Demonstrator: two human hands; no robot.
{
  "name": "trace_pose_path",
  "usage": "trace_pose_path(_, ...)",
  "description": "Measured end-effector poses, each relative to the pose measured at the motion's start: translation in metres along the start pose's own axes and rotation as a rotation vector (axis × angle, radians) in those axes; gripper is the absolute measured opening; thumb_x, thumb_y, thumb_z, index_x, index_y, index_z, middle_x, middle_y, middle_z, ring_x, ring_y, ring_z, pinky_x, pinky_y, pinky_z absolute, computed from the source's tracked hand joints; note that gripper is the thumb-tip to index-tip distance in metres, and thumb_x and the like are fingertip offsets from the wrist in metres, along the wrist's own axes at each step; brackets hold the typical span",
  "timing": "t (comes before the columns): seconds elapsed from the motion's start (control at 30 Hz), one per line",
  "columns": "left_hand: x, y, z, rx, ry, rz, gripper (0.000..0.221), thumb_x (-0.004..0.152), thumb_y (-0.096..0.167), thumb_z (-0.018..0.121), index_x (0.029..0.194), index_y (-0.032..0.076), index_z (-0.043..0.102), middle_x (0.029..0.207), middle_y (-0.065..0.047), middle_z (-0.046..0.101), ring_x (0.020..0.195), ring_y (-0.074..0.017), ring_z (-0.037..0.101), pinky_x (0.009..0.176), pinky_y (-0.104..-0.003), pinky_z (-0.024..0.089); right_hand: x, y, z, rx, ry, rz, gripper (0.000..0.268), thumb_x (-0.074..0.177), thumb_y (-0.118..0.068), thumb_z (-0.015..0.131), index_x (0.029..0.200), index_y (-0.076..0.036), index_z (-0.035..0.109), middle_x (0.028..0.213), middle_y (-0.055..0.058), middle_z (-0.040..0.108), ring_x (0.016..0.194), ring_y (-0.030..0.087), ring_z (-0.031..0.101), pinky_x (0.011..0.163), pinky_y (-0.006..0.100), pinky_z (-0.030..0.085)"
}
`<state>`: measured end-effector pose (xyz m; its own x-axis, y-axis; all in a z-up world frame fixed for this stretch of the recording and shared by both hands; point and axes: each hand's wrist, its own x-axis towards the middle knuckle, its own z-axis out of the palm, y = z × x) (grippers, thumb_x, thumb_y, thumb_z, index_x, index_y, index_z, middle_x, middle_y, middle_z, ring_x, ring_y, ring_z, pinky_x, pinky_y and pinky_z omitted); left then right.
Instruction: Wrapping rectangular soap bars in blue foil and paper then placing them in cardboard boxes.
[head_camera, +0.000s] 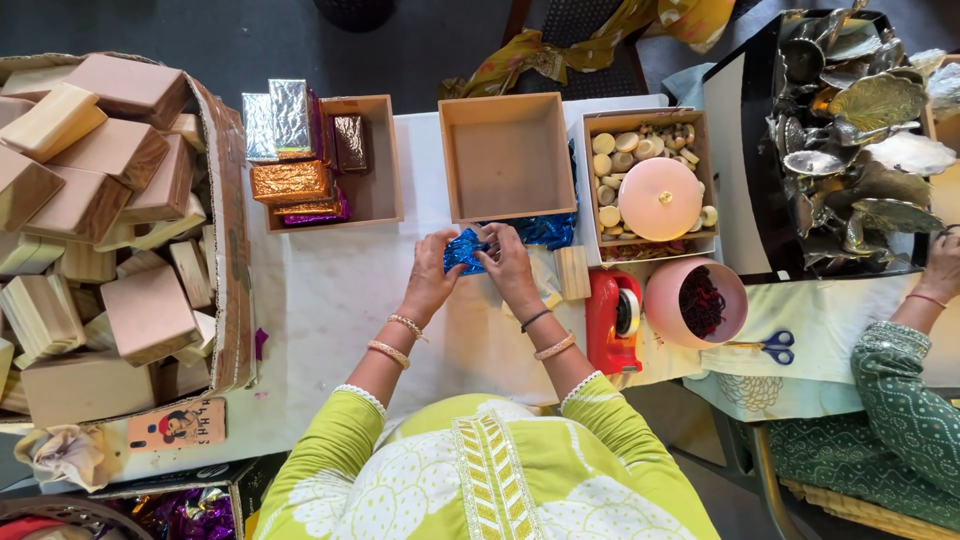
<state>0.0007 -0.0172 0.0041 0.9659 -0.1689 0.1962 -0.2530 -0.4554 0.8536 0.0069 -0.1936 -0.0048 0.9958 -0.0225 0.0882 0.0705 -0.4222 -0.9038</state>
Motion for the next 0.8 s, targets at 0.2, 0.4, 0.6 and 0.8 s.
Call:
trace_pose_path(0.2,-0.005,-0.033,0.014,-0.022,0.050,-0.106,0.041,0.090,0.004,0.076,0.128,0.009,0.060,0.109,-0.009,0.066,0.105,-0.0289,0.056,0.095,-0.041,0.049,0.000,-0.005,0.000,-0.016,-0.033,-0.031,0.042,0.082,0.004,0.078,0.118,-0.004,0.059,0.100,0.007,0.055,0.077,0.014,0.060,0.070,0.028,0.057)
trace_pose_path(0.4,0.005,0.009,-0.007,-0.017,0.046,-0.072,0.040,0.080,0.007,0.080,0.114,0.006,0.060,0.106,-0.011,0.061,0.102,-0.0308,0.056,0.085,-0.041,0.051,-0.007,0.009,-0.002,0.111,0.012,-0.061,0.027,0.092,0.011,0.065,0.113,-0.003,0.055,0.099,0.007,0.066,0.091,0.017,0.070,0.079,0.029,0.060)
trace_pose_path(0.6,-0.006,0.004,0.000,0.225,0.067,0.140,0.024,0.081,0.006,0.079,0.100,0.004,0.064,0.108,-0.014,0.059,0.101,-0.0338,0.058,0.086,-0.042,0.053,-0.011,-0.008,-0.006,0.045,-0.038,-0.117,0.032,0.088,0.012,0.066,0.114,-0.004,0.058,0.104,0.010,0.069,0.097,0.020,0.073,0.082,0.031,0.059)
trace_pose_path(0.8,-0.006,-0.004,0.005,0.389,0.104,0.279,0.008,0.089,0.005,0.071,0.094,0.002,0.065,0.103,-0.014,0.060,0.099,-0.0337,0.061,0.088,-0.040,0.054,-0.017,0.002,0.001,-0.042,0.006,-0.070,0.034,0.086,0.011,0.070,0.114,-0.006,0.059,0.101,0.008,0.068,0.093,0.020,0.071,0.085,0.031,0.059)
